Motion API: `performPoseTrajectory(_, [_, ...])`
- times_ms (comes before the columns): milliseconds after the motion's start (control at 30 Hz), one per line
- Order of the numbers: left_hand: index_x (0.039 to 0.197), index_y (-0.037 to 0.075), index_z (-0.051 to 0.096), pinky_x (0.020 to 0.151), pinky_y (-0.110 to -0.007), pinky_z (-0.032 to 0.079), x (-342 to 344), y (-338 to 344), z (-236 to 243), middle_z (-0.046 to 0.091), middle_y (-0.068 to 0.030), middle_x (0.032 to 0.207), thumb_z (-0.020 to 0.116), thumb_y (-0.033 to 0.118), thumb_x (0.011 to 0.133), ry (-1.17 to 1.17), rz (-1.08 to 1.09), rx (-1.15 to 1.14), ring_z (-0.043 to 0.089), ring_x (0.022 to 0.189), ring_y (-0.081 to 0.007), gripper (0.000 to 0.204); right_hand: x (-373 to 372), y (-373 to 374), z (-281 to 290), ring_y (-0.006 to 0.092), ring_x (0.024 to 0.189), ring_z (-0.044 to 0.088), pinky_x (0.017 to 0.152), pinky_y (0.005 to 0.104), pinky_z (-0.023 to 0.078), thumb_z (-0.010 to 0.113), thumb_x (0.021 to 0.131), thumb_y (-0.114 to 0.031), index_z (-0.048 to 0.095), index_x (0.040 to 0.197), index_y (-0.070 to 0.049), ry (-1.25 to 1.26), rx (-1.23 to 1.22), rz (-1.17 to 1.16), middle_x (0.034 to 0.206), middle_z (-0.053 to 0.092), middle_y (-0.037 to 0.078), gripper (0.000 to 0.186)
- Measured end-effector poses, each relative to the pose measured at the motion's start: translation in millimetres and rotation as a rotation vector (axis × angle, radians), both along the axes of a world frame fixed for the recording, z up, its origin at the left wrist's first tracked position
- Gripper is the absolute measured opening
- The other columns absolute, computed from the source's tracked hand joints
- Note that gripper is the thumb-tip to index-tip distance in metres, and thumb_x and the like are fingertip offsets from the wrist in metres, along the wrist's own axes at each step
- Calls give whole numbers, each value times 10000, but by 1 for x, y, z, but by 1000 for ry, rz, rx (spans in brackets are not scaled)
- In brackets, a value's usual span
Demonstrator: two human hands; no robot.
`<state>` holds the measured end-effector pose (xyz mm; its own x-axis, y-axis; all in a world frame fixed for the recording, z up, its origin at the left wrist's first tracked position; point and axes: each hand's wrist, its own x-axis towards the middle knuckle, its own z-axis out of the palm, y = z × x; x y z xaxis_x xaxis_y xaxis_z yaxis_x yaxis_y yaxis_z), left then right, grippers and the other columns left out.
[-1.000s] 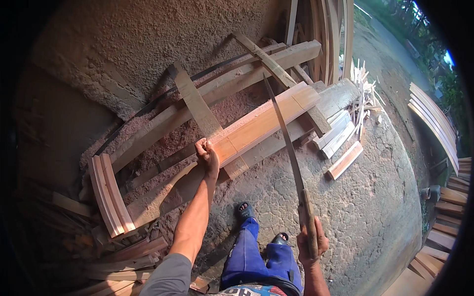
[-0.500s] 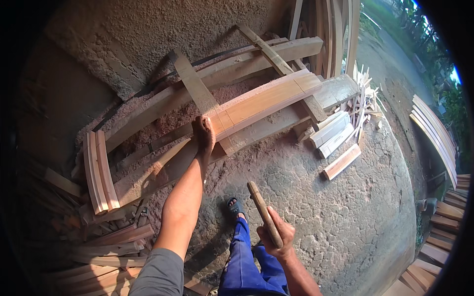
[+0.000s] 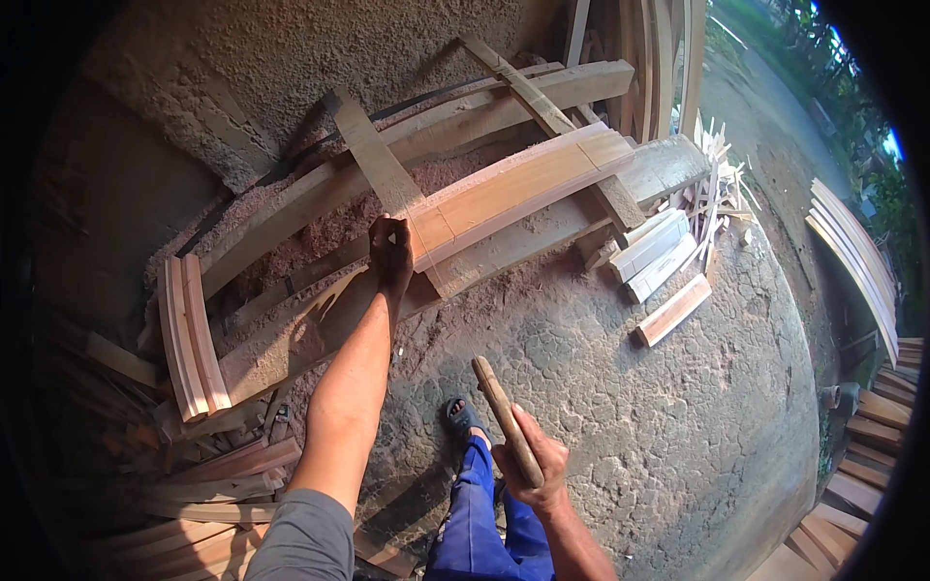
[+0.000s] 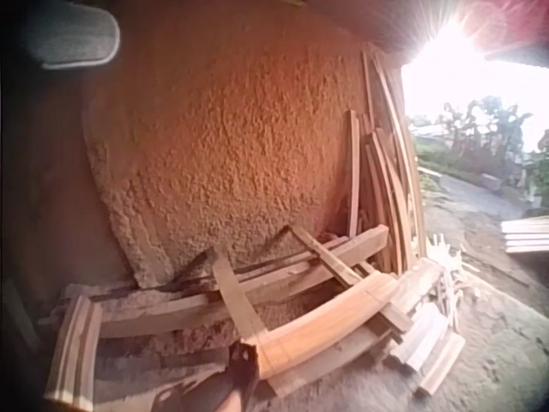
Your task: The person uses a hand saw to cut a wooden plank resting on a wooden frame. After each cut, the person removes the cut piece and places it on a nearby pile of wood scraps. The process is repeated several times.
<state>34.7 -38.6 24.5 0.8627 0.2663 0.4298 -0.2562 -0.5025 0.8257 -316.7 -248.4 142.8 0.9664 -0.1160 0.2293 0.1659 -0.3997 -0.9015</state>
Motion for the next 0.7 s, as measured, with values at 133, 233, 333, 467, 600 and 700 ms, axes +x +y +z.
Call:
performPoseTrajectory(133, [952, 12, 581, 868, -386, 459, -2, -2, -5, 587, -126, 963, 628, 263, 993, 85, -112, -227, 570, 941, -247, 259, 2, 2, -3, 248, 786, 747, 698, 317, 571, 798, 785, -95, 576, 1346, 53, -11, -13, -8, 1090, 730, 204, 621])
performPoseTrajectory(233, [997, 9, 603, 872, -378, 461, 2, 4, -8, 590, -121, 992, 640, 294, 988, 128, -96, -307, 578, 950, -243, 287, 1, 3, -11, 229, 759, 726, 687, 308, 559, 794, 785, -104, 578, 1348, 51, -28, -19, 2, 1006, 701, 168, 623])
performPoseTrajectory(333, [1012, 2, 607, 877, -377, 463, -2, 3, -8, 591, -125, 1016, 649, 315, 982, 141, -83, -244, 586, 961, -250, 317, 2, 4, -16, 158, 644, 667, 650, 286, 528, 778, 795, -112, 572, 1362, 50, -86, -26, 1, 733, 664, 65, 624])
performPoseTrajectory(467, [1022, 6, 612, 867, -376, 467, 1, 12, -13, 591, -129, 990, 647, 340, 979, 75, -57, -212, 593, 967, -258, 338, 1, 2, -18, 163, 632, 666, 645, 285, 526, 779, 791, -105, 574, 1359, 52, -50, 7, 28, 720, 658, 66, 624])
performPoseTrajectory(600, [990, 15, 598, 835, -376, 469, -3, -5, -2, 592, -120, 941, 630, 320, 981, 128, -112, -171, 588, 933, -248, 307, 1, -7, -17, 163, 634, 668, 654, 282, 528, 778, 790, -98, 578, 1353, 53, -32, 16, 21, 714, 655, 63, 617])
performPoseTrajectory(700, [942, 19, 573, 804, -374, 463, -4, -4, 0, 589, -112, 917, 617, 313, 980, 123, -104, -157, 574, 887, -234, 300, 0, -8, -19, 159, 641, 679, 656, 274, 531, 775, 789, -97, 581, 1352, 50, -20, 56, 12, 720, 666, 62, 613])
